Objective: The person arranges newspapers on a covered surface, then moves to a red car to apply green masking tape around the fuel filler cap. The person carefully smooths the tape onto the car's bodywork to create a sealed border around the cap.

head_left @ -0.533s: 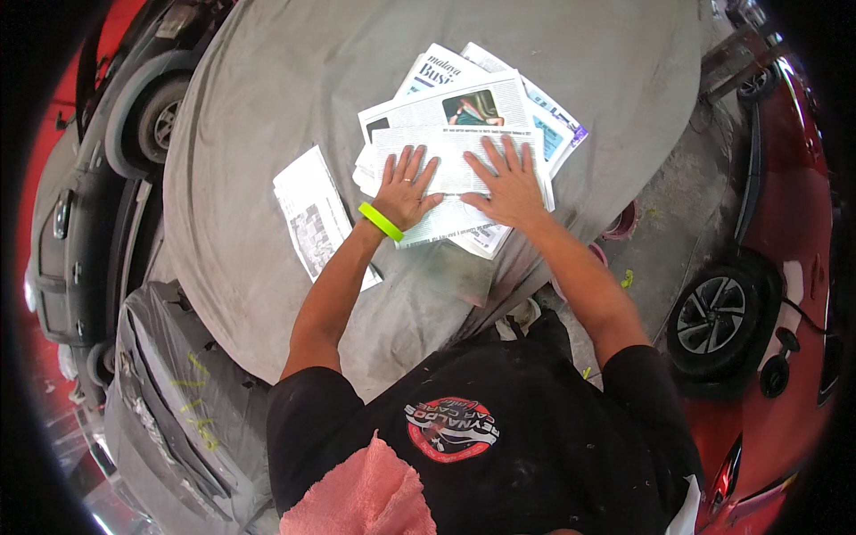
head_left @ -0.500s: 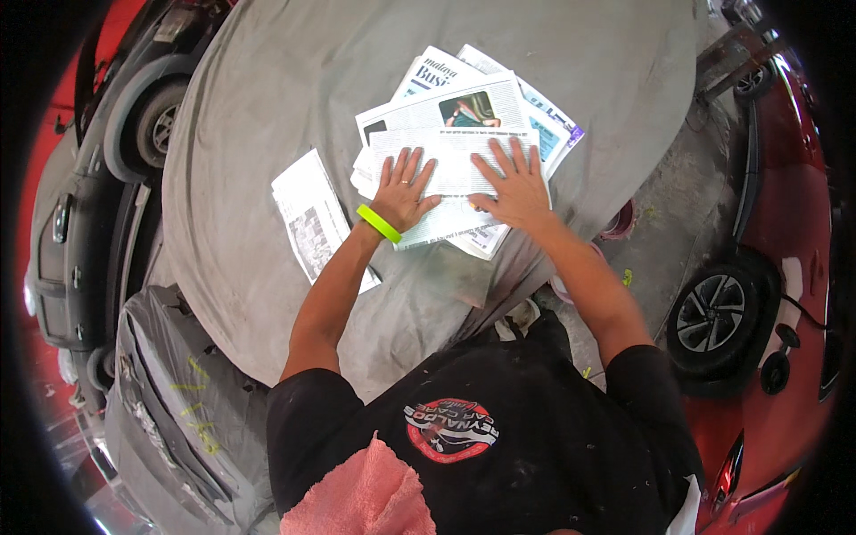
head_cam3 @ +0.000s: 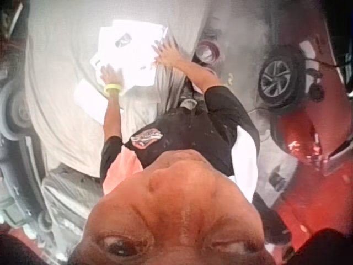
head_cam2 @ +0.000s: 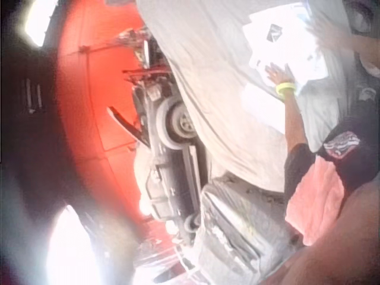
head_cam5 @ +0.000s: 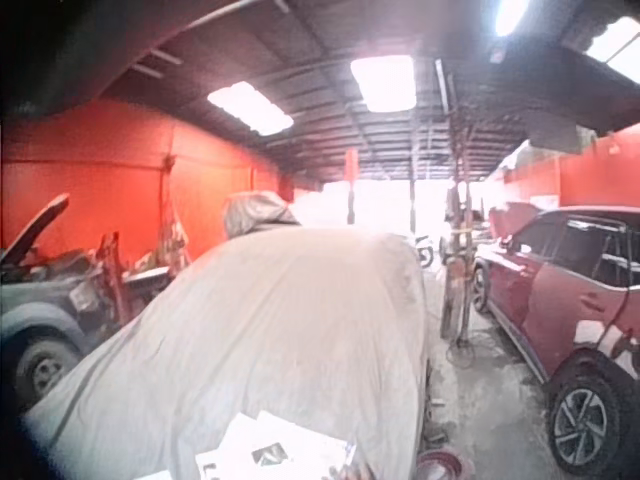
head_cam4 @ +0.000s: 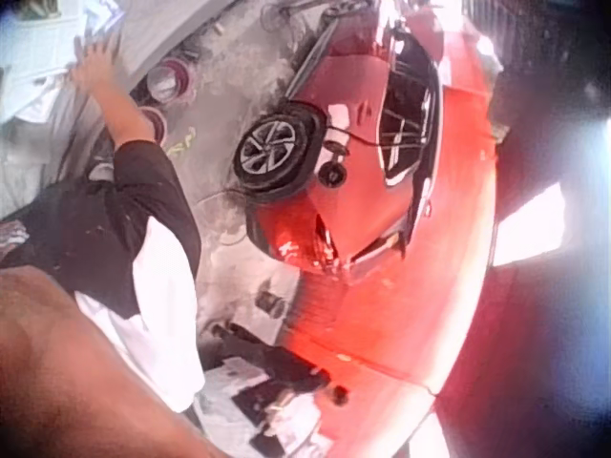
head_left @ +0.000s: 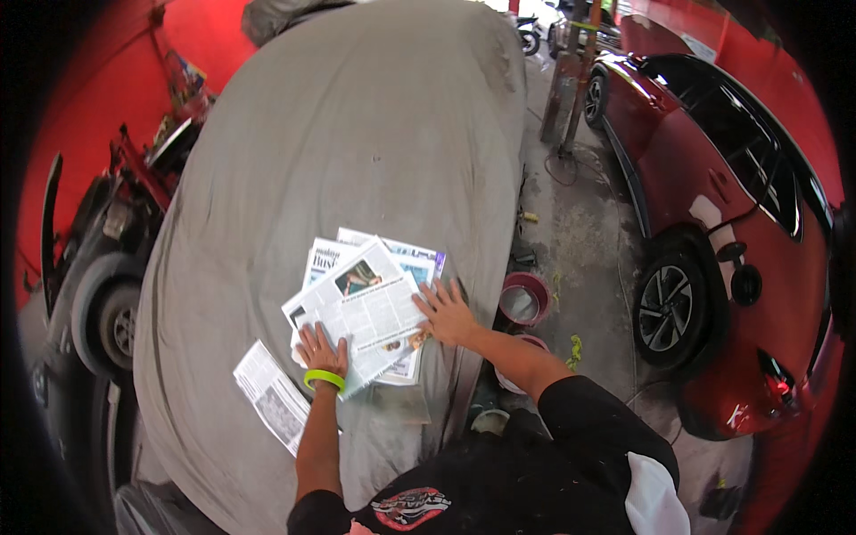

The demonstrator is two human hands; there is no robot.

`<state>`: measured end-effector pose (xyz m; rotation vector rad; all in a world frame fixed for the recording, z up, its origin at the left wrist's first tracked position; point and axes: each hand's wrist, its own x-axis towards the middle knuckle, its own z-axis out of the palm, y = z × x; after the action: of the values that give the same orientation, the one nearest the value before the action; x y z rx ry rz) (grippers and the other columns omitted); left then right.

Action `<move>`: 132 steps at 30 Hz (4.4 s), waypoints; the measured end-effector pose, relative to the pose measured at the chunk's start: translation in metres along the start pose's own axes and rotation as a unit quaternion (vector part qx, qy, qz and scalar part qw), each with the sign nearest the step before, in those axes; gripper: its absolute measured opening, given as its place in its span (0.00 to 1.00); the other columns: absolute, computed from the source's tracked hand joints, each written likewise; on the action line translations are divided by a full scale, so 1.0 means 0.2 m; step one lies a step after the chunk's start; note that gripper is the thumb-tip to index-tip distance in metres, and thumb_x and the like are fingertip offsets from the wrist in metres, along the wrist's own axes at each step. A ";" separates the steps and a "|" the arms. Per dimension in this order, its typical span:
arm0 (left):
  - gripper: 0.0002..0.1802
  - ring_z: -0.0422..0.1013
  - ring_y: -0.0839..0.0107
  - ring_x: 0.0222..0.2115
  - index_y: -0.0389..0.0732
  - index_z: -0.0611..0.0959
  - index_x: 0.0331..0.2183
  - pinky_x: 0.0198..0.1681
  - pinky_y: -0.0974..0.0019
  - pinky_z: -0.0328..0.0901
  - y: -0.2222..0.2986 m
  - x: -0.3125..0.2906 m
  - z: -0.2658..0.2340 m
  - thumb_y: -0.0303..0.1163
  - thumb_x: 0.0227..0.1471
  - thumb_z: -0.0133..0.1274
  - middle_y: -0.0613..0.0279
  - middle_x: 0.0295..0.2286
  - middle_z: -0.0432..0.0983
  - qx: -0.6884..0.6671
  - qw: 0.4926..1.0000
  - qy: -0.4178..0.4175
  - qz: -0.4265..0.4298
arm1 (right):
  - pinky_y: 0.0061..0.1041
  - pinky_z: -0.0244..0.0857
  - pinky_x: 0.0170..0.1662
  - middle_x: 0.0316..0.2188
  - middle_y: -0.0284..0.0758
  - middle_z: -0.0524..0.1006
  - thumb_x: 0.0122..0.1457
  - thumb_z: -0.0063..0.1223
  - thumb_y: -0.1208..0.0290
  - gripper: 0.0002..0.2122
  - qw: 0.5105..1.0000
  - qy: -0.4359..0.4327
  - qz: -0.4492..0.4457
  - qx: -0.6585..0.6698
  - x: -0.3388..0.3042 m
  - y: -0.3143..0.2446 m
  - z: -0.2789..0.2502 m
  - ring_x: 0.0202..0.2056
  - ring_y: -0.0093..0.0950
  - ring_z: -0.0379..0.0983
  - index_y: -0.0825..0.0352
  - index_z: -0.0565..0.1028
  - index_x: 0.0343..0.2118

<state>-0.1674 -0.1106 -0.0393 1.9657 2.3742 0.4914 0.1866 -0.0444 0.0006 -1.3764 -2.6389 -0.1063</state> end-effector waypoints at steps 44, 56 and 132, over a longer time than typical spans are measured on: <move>0.16 0.77 0.63 0.33 0.33 0.81 0.40 0.38 0.61 0.70 -0.18 -0.36 0.15 0.27 0.47 0.62 0.54 0.33 0.82 -0.307 0.928 0.123 -0.169 | 0.32 0.73 0.49 0.50 0.35 0.77 0.64 0.51 0.79 0.17 0.519 0.113 0.372 0.761 -0.87 -0.02 0.01 0.48 0.29 0.75 0.67 0.68 0.56; 0.06 0.75 0.69 0.44 0.49 0.84 0.38 0.50 0.59 0.67 -0.22 -0.25 -0.14 0.28 0.59 0.54 0.64 0.44 0.80 -0.743 0.632 -0.038 -0.218 | 0.35 0.75 0.43 0.57 0.40 0.71 0.61 0.54 0.83 0.36 0.575 0.210 0.360 0.704 -0.45 0.32 -0.25 0.48 0.32 0.74 0.58 0.52 0.69; 0.32 0.35 0.45 0.71 0.65 0.53 0.70 0.70 0.35 0.28 0.66 0.29 0.02 0.56 0.68 0.22 0.54 0.71 0.40 0.144 0.940 -0.158 0.265 | 0.30 0.77 0.32 0.41 0.44 0.79 0.57 0.60 0.81 0.41 0.600 -0.154 0.292 0.729 -0.02 0.27 -0.06 0.33 0.29 0.80 0.54 0.51 0.70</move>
<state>-0.0527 -0.0324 0.0015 2.5813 1.7911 -0.1839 0.2347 -0.0183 0.0118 -1.3018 -1.1742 1.9433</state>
